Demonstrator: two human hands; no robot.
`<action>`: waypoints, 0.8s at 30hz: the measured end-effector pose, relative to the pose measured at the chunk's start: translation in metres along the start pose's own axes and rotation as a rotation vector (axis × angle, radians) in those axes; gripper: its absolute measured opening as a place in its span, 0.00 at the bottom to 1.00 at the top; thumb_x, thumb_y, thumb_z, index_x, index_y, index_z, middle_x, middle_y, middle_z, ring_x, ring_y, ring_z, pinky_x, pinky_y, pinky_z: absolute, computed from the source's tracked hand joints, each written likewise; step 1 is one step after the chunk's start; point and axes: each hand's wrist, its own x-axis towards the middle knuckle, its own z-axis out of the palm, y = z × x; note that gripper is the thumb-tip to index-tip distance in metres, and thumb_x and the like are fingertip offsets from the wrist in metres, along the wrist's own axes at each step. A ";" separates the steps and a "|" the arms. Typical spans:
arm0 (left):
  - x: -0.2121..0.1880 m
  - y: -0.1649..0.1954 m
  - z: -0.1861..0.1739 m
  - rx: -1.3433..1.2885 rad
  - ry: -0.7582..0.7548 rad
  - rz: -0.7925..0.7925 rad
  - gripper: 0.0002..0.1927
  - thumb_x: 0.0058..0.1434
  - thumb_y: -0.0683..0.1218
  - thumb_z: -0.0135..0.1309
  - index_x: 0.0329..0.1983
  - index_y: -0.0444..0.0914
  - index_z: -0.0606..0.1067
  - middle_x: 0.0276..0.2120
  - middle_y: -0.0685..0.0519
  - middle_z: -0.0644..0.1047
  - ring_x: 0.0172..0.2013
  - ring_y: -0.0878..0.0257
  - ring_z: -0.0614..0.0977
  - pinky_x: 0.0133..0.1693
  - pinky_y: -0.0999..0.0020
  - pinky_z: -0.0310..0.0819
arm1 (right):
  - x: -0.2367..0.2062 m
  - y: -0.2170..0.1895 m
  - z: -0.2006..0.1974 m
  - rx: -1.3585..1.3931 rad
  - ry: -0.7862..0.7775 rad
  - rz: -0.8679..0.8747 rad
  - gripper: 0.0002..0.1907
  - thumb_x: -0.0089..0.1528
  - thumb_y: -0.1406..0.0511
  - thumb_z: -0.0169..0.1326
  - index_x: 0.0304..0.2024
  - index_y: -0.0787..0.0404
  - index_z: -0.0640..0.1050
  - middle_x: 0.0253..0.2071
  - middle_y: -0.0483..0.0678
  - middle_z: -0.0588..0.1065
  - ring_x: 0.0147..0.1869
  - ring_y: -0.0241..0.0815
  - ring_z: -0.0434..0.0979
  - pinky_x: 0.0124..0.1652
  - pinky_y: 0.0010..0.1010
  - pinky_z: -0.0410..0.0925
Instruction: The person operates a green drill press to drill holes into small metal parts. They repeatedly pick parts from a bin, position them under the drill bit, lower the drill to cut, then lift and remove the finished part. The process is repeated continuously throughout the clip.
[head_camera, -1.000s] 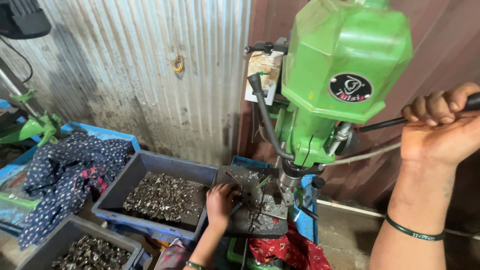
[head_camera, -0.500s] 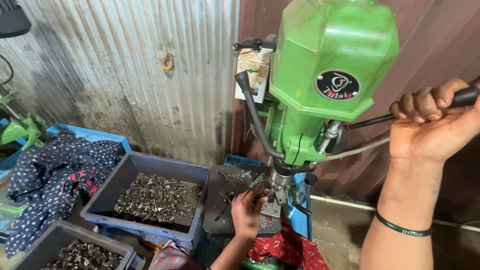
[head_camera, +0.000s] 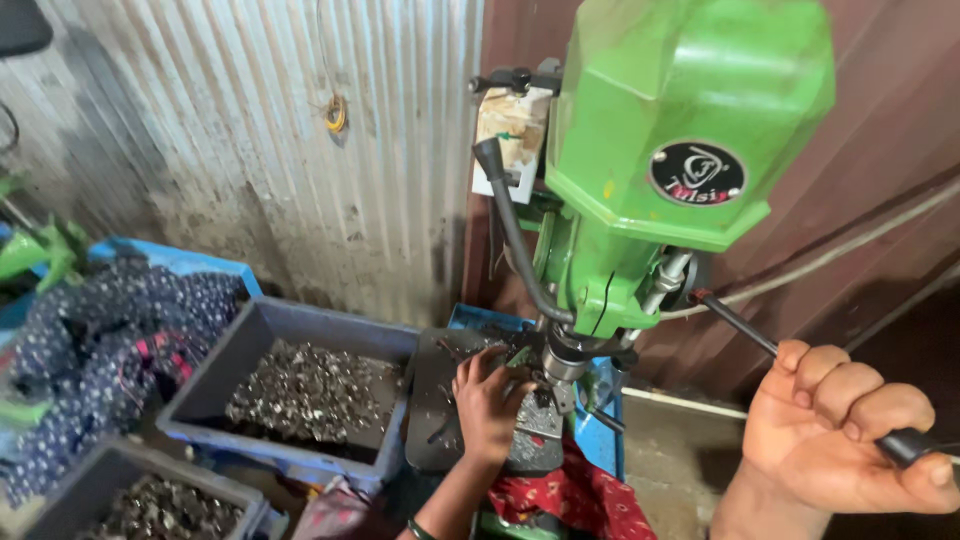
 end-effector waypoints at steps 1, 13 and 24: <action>0.003 -0.004 -0.001 -0.007 0.008 0.013 0.11 0.48 0.49 0.68 0.35 0.45 0.84 0.52 0.52 0.78 0.54 0.48 0.73 0.54 0.53 0.64 | -0.002 0.003 -0.005 0.008 0.008 -0.004 0.31 0.63 0.39 0.41 0.23 0.55 0.58 0.15 0.41 0.57 0.25 0.39 0.51 0.45 0.38 0.63; 0.009 -0.038 -0.014 -0.071 0.004 -0.230 0.12 0.63 0.49 0.55 0.47 0.39 0.78 0.39 0.47 0.80 0.42 0.49 0.80 0.44 0.56 0.73 | 0.051 -0.006 0.050 0.348 0.143 0.074 0.33 0.68 0.38 0.29 0.24 0.56 0.53 0.14 0.44 0.48 0.22 0.40 0.43 0.28 0.38 0.50; 0.011 -0.007 -0.024 -0.183 -0.372 -0.432 0.13 0.65 0.50 0.57 0.37 0.35 0.82 0.22 0.43 0.79 0.24 0.53 0.81 0.31 0.61 0.73 | 0.170 0.029 0.031 0.039 -0.079 0.311 0.33 0.74 0.39 0.38 0.26 0.54 0.57 0.22 0.39 0.54 0.25 0.34 0.49 0.28 0.23 0.47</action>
